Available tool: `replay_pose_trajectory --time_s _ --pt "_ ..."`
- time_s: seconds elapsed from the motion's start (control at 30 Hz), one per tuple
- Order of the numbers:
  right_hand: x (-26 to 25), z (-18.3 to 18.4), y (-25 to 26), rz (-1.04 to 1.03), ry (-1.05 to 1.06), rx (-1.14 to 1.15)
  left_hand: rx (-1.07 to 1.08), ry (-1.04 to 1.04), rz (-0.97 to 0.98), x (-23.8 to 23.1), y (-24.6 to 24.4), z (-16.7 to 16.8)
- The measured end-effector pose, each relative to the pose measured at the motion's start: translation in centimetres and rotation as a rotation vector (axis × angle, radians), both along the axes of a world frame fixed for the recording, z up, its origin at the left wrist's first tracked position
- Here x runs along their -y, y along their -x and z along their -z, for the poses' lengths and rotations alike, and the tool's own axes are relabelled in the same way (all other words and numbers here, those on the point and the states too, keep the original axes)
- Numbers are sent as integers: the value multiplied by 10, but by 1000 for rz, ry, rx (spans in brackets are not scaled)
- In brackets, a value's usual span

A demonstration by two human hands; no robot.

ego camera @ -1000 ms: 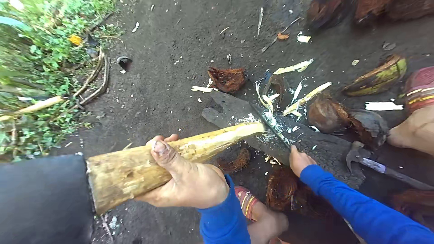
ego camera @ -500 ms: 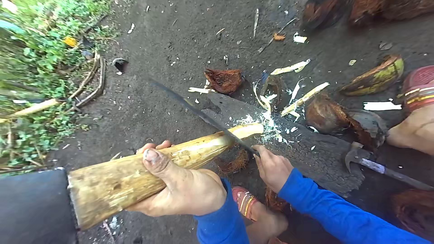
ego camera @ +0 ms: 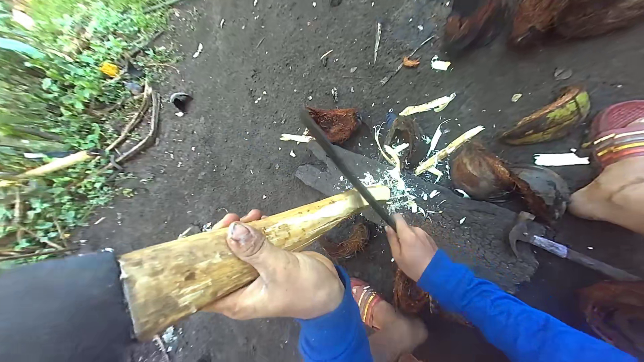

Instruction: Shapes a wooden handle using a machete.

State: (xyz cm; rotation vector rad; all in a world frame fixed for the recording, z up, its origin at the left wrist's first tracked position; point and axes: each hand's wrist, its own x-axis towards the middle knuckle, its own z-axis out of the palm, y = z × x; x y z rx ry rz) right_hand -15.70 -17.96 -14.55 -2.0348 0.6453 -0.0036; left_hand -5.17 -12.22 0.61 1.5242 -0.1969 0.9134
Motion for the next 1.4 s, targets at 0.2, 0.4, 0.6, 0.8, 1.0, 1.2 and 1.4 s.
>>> replay_pose_trajectory --time_s 0.2,0.4,0.6,0.8,1.0,1.2,1.4 --pt "-18 9 -2 78 251 220 -24 -12 -3 -3 -8 -4" --pt "31 74 5 -64 -122 -640 10 3 32 -6 -9 0" --pt "13 6 -2 -33 -90 -197 4 -6 17 6 3 -2" --pt "-10 9 -1 59 149 84 -15 -31 6 3 -2 -5" --pt "38 74 0 -54 -152 -647 -18 -15 13 -1 -9 -2" --pt "10 10 -3 -57 -154 -341 -35 -42 -6 4 2 -5" --pt "-26 38 6 92 101 -62 -57 -54 -45 0 -12 -8"
